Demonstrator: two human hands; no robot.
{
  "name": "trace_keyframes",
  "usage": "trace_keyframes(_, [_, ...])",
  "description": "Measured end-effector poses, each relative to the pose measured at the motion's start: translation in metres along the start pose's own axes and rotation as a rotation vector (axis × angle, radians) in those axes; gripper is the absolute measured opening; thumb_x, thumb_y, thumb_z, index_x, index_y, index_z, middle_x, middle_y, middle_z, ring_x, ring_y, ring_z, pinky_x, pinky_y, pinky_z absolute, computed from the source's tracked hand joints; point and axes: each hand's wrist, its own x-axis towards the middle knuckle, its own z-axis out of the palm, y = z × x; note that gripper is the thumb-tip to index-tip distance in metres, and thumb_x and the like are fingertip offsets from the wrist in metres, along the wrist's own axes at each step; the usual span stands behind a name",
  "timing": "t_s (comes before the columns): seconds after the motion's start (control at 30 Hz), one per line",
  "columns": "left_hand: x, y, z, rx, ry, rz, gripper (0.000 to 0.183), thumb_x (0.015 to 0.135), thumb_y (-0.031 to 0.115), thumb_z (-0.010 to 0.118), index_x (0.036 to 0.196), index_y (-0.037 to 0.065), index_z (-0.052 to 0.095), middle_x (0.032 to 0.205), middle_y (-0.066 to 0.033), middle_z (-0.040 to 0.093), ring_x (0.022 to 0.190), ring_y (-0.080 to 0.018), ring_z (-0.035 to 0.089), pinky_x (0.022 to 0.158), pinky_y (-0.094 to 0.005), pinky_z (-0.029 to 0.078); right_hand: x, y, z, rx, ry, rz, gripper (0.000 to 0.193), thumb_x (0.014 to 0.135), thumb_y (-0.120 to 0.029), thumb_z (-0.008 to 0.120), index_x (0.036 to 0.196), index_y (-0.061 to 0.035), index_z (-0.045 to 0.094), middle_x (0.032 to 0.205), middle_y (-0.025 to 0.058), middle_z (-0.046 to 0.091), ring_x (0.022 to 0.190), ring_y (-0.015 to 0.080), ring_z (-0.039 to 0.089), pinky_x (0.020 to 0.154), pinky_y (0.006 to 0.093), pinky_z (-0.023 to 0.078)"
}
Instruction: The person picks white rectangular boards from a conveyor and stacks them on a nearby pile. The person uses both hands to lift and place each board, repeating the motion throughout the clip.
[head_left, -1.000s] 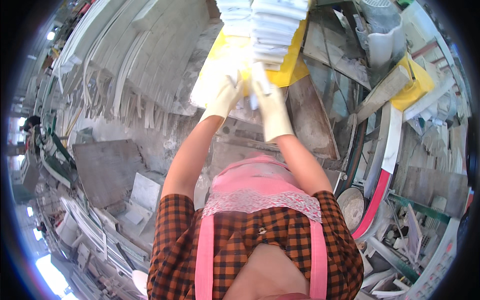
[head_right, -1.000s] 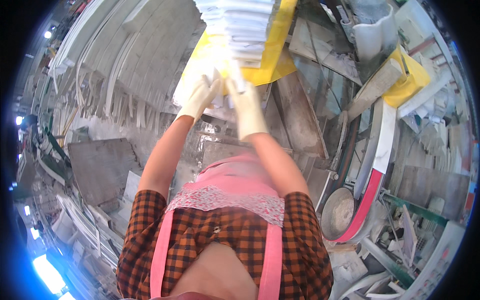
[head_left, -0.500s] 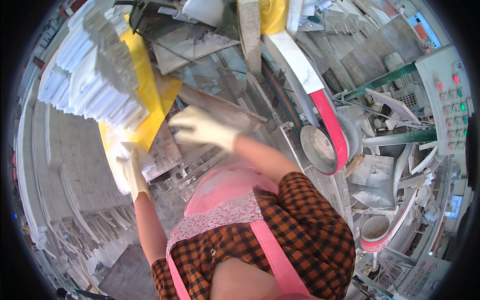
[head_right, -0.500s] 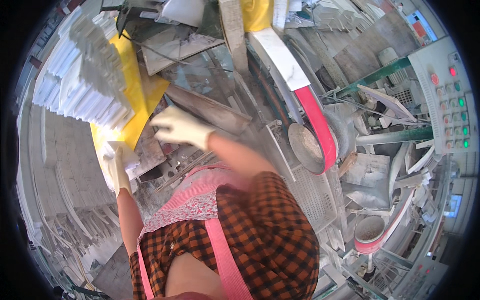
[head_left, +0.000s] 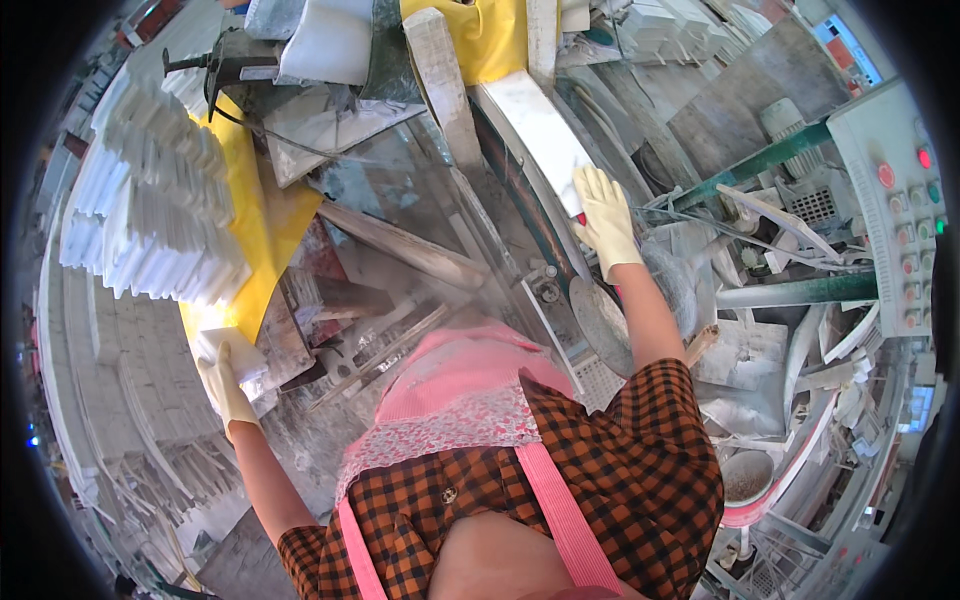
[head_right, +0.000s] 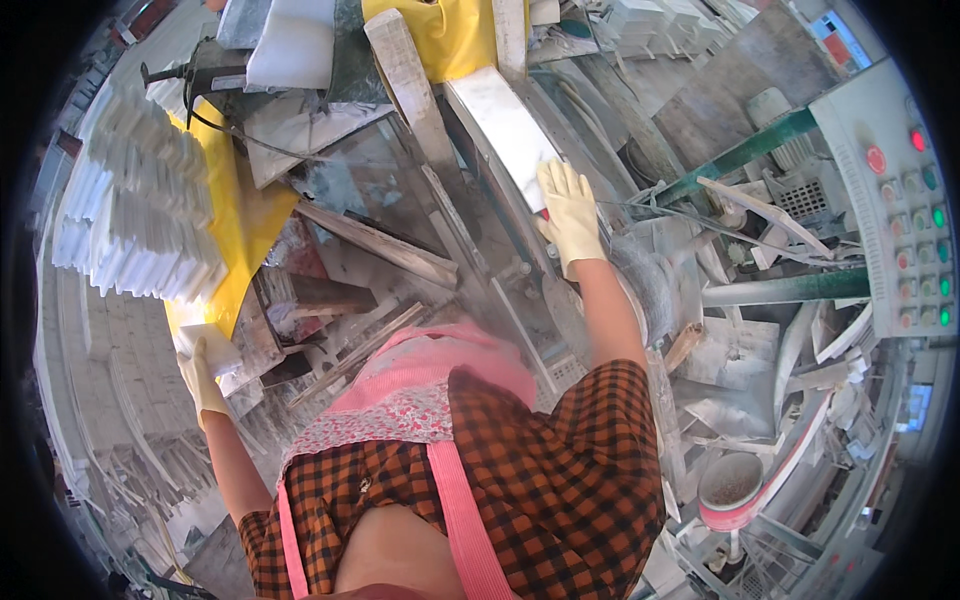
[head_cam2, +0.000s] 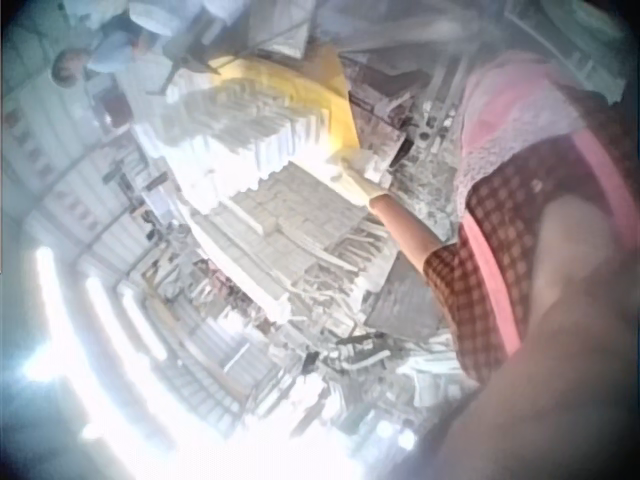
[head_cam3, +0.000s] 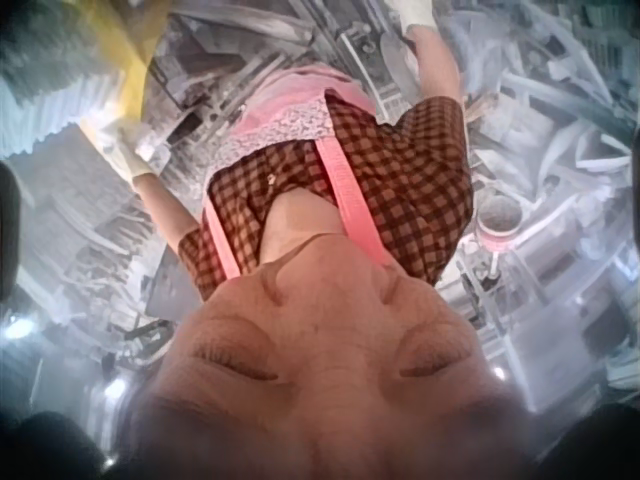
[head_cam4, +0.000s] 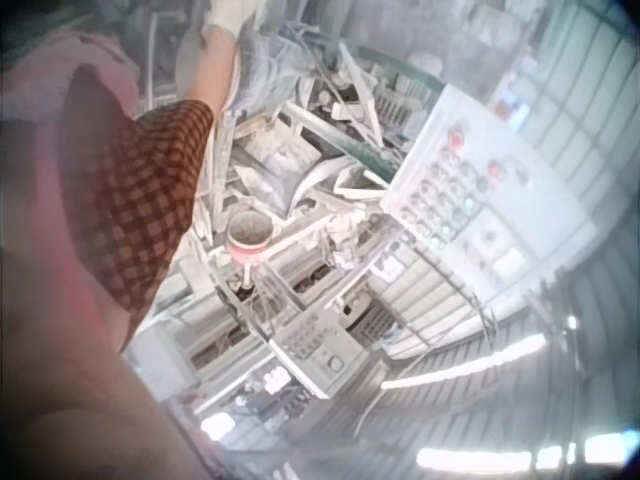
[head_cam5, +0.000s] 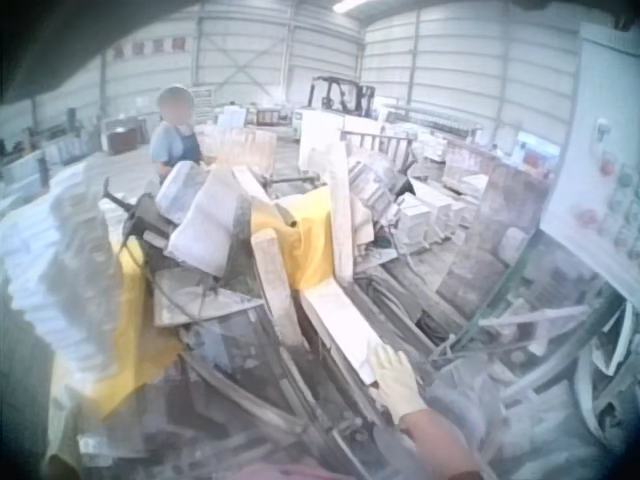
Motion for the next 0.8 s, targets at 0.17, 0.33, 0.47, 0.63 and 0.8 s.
trace_keyframes(0.17, [-0.009,0.009,0.003,-0.047,0.008,-0.087,0.072,0.094,0.031,0.066,0.152,-0.001,0.037,0.143,-0.0188,0.052,0.126,-0.0295,0.057,0.109,-0.0415,0.043,0.015,-0.012,0.013,-0.084,0.091,0.032,0.08,0.084,-0.031,0.075,0.151,-0.0023,0.041,0.153,0.0189,0.046,0.144,0.0304,0.043,0.12,0.045,0.032])
trace_keyframes(0.33, [0.001,0.003,0.002,-0.084,-0.01,-0.131,0.076,0.094,0.031,0.066,0.155,0.0,0.033,0.146,-0.0178,0.051,0.13,-0.0299,0.055,0.113,-0.043,0.04,0.027,0.0,0.001,0.027,0.24,-0.04,0.06,0.094,-0.029,0.061,0.143,0.0029,0.049,0.142,0.0201,0.058,0.132,0.0309,0.055,0.116,0.0418,0.039])
trace_keyframes(0.47, [0.001,0.0,0.001,-0.114,-0.022,-0.136,0.076,0.092,0.028,0.068,0.155,0.001,0.034,0.145,-0.0181,0.051,0.129,-0.0289,0.055,0.111,-0.0422,0.042,0.051,-0.004,0.008,-0.136,0.208,-0.165,0.061,0.094,-0.028,0.059,0.146,-0.0005,0.047,0.147,0.0163,0.054,0.138,0.0271,0.049,0.119,0.0445,0.034])
trace_keyframes(0.63, [0.003,-0.005,0.002,-0.084,0.05,-0.141,0.07,0.092,0.025,0.069,0.152,0.004,0.04,0.142,-0.0133,0.054,0.126,-0.0254,0.057,0.108,-0.0405,0.045,0.08,-0.013,0.025,-0.217,0.061,-0.104,0.065,0.094,-0.02,0.052,0.155,-0.0018,0.037,0.159,0.0135,0.042,0.149,0.026,0.037,0.125,0.0463,0.024])
trace_keyframes(0.8, [0.015,-0.037,0.0,-0.191,0.099,-0.066,0.063,0.092,0.027,0.071,0.146,0.003,0.049,0.135,-0.0122,0.06,0.118,-0.022,0.062,0.098,-0.0374,0.052,0.09,-0.015,0.015,0.076,0.152,-0.183,0.066,0.093,-0.007,0.045,0.157,-0.0031,0.034,0.162,0.0178,0.036,0.153,0.0301,0.029,0.128,0.0433,0.018])
